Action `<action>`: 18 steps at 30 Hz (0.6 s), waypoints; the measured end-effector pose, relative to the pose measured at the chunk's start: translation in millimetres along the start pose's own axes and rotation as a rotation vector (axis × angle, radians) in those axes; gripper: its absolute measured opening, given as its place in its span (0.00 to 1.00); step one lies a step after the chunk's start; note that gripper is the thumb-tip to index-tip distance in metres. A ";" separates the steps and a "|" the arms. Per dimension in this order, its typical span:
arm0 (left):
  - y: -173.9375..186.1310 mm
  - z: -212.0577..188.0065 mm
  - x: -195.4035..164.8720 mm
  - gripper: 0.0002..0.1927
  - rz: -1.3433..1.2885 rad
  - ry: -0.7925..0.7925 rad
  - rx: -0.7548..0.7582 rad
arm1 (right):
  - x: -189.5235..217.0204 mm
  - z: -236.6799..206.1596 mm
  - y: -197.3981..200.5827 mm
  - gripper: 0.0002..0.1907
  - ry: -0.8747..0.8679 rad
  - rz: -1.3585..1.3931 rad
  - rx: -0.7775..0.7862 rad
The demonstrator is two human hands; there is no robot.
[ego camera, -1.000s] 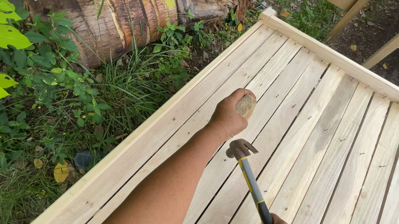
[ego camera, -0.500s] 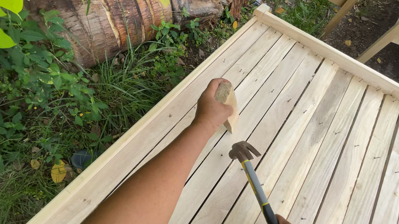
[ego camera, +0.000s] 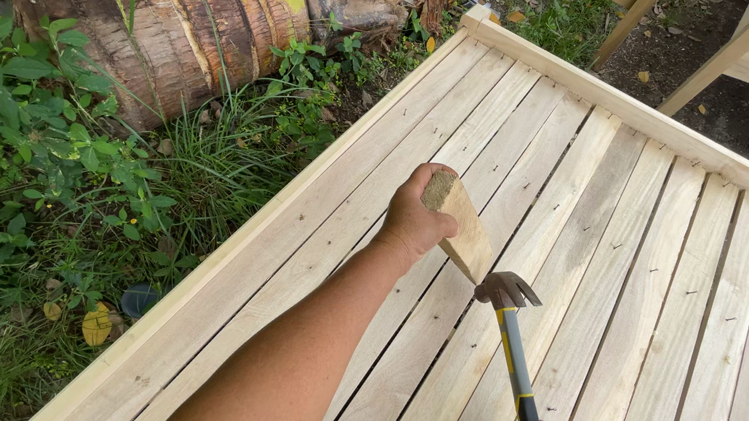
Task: The person hammers nails flush into a slatted wooden panel, working across the surface one nail at a time while holding a small wood block against the nail heads. At the end the person places the wood block into a pink bucket on the panel.
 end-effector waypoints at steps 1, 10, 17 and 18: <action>-6.0 -2.0 0.8 0.36 0.001 -0.009 0.005 | -5.9 2.6 -4.3 0.25 -0.048 -0.024 0.022; -53.3 -0.3 12.5 0.30 0.155 -0.082 -0.012 | -2.1 -19.9 14.0 0.17 -0.121 0.264 -0.022; -70.9 12.0 4.4 0.33 0.271 -0.075 -0.032 | 63.2 -41.9 34.0 0.13 -0.136 0.541 -0.051; -71.1 13.5 4.0 0.33 0.277 -0.071 -0.034 | 72.5 -44.5 29.5 0.13 -0.130 0.622 -0.055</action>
Point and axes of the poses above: each hand's wrist, its own z-axis towards the middle knuckle, its own y-axis out of the back of the hand, x = y × z, the point moved 8 cm from there along z, towards the middle knuckle, and after that the axes turned 15 degrees about y, right-handed, at the moved point
